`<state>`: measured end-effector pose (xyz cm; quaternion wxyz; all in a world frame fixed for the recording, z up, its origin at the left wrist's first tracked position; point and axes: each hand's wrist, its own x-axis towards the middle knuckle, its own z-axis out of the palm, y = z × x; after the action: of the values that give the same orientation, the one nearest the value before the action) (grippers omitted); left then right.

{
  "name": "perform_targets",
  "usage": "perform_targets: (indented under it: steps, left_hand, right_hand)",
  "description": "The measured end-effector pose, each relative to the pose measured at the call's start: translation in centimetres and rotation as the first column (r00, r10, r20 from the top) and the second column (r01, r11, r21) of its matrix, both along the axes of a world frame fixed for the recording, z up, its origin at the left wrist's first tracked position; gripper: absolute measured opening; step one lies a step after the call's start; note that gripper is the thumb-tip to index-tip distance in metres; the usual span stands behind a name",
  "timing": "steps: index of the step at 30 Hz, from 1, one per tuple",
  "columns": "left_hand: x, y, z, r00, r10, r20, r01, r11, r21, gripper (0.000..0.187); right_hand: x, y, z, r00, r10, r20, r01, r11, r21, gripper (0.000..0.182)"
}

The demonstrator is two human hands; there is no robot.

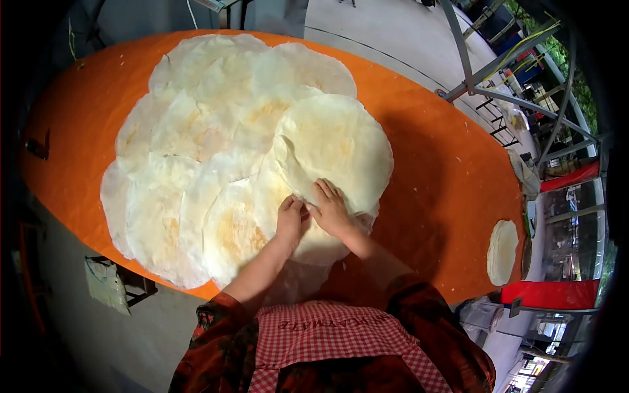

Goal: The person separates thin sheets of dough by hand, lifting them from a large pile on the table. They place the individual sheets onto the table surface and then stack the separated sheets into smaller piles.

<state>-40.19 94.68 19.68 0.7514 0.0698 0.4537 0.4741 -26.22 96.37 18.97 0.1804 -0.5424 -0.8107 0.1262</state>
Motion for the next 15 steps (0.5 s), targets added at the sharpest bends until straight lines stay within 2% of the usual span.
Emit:
perform_targets:
  steps: [2,4,5,6,7,8,9,11,13,14,15]
  left_hand:
    - [-0.2,0.3,0.5,1.000,-0.023,0.010,0.023,1.000,0.006,0.009]
    - [-0.4,0.3,0.7,0.997,-0.067,0.037,0.067,0.997,0.025,0.010]
    - [-0.6,0.1,1.6,0.996,-0.093,-0.004,0.094,0.994,0.058,0.011]
    - [-0.8,-0.2,2.5,0.992,-0.119,-0.048,0.123,0.988,0.088,0.014]
    - [-1.1,-0.8,3.1,0.985,-0.143,-0.094,0.154,0.981,0.115,0.018]
    - [-1.7,-1.5,1.7,0.957,-0.110,-0.267,0.172,0.960,0.221,0.031]
    - [-2.7,-2.5,1.6,0.897,0.035,-0.441,0.103,0.952,0.287,0.034]
    - [-5.0,-5.1,1.6,0.640,0.333,-0.692,0.019,0.894,0.448,0.041]
    - [-7.8,-7.4,-1.4,0.737,0.315,-0.598,-0.151,0.939,0.309,0.045]
    - [-8.8,-8.2,-1.4,0.751,0.206,-0.627,-0.064,0.968,0.242,0.043]
    - [-8.9,-9.0,-1.1,0.797,0.176,-0.577,-0.064,0.976,0.209,0.043]
  right_hand:
    - [-0.3,-0.2,1.2,1.000,0.007,-0.029,-0.007,1.000,-0.019,0.052]
    - [-0.2,0.2,0.6,1.000,-0.026,-0.003,0.026,0.998,0.058,0.048]
    - [-0.3,0.6,0.4,0.999,-0.042,0.007,0.041,0.995,0.094,0.046]
    - [0.0,1.6,0.3,0.995,-0.089,-0.044,0.093,0.992,0.086,0.035]
    - [0.2,2.5,0.1,0.981,-0.196,-0.017,0.195,0.981,-0.018,0.025]
    - [0.3,3.3,0.5,0.975,-0.220,0.039,0.221,0.974,-0.056,0.034]
    - [0.5,3.6,1.8,0.981,-0.192,0.025,0.192,0.981,0.003,0.030]
    - [0.6,2.5,7.0,0.993,-0.117,-0.025,0.118,0.992,0.040,0.030]
    - [-0.4,-1.2,9.4,0.993,-0.105,0.050,0.100,0.991,0.091,0.028]
    - [-0.8,-4.0,9.7,0.991,-0.099,0.092,0.089,0.990,0.110,0.027]
    - [-1.4,-6.2,7.4,0.989,-0.091,0.114,0.075,0.988,0.138,0.028]
